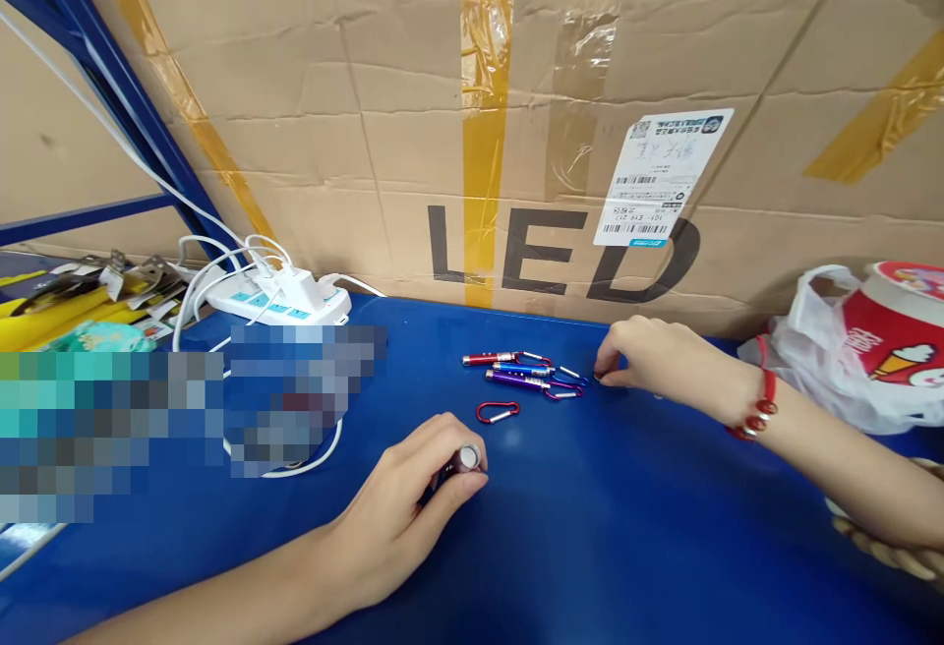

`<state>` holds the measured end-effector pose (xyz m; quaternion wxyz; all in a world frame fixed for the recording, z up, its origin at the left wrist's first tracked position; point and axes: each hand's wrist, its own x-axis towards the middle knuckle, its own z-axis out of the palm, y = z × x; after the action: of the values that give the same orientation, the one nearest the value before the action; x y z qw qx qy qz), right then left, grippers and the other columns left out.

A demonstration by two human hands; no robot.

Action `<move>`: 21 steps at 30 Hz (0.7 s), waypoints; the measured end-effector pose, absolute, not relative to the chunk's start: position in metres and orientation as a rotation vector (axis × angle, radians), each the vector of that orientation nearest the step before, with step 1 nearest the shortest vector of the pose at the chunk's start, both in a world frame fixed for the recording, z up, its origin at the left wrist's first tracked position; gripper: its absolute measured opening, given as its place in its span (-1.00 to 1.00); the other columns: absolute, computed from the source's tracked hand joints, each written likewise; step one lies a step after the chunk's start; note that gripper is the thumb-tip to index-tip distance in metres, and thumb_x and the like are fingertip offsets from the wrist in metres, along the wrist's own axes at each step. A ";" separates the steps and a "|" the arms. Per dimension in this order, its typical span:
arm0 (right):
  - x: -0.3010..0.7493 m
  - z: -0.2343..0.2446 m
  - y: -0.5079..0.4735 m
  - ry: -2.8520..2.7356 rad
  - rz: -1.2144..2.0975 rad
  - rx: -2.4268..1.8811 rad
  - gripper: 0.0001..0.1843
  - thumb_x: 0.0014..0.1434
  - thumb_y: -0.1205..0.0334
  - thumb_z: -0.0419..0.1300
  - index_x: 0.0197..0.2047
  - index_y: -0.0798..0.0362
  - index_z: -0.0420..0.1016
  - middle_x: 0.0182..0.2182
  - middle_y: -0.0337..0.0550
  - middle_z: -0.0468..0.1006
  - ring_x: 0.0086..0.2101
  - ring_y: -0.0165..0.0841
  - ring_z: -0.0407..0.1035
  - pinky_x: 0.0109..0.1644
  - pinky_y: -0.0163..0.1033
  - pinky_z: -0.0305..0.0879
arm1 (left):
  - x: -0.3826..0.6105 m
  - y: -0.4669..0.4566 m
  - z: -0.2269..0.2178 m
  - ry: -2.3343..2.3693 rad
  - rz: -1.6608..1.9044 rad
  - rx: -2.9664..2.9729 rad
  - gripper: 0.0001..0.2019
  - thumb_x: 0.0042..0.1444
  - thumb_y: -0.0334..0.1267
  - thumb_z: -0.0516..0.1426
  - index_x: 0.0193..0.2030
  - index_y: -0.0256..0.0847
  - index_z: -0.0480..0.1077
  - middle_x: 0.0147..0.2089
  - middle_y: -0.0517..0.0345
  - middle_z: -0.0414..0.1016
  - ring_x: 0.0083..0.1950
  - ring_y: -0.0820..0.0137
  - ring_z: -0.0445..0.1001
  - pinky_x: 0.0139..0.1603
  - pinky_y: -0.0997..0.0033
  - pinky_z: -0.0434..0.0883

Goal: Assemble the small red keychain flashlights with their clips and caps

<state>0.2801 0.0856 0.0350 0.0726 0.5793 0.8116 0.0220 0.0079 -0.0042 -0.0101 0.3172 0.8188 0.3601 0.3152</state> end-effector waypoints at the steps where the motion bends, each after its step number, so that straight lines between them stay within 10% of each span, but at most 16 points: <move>1: 0.279 0.033 0.085 2.450 0.090 1.735 -0.87 -0.01 0.38 0.22 -0.46 0.01 0.59 -0.46 -0.18 0.54 -0.38 -0.31 0.45 -0.48 -0.34 0.10 | 0.008 -0.004 -0.011 0.950 0.832 2.138 -0.86 0.29 -0.30 -0.08 -0.26 -0.21 0.24 -0.30 0.14 0.32 -0.29 0.45 0.30 -0.26 0.50 0.26; 16: 0.257 0.042 0.063 2.847 0.276 1.678 -0.87 0.12 0.24 0.17 -0.35 -0.05 0.58 -0.39 -0.28 0.54 -0.42 -0.37 0.42 -0.47 -0.33 0.07 | 0.009 -0.006 -0.006 0.959 0.745 2.060 -0.83 0.27 -0.30 -0.04 -0.11 -0.22 0.33 -0.37 0.22 0.34 -0.41 0.54 0.32 -0.34 0.59 0.28; 21: 0.233 0.038 0.032 3.501 -0.200 1.160 -0.90 0.15 0.33 0.17 -0.30 0.01 0.53 -0.35 -0.28 0.54 -0.40 -0.48 0.42 -0.40 -0.40 0.19 | 0.009 -0.005 -0.009 0.934 0.717 2.236 -0.85 0.26 -0.28 -0.01 -0.19 -0.25 0.36 -0.37 0.17 0.38 -0.36 0.47 0.29 -0.32 0.54 0.24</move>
<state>0.2328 0.0318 0.0379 -0.2727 0.3022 0.9119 -0.0520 0.0089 -0.0046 -0.0094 0.3022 0.8434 0.3522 0.2706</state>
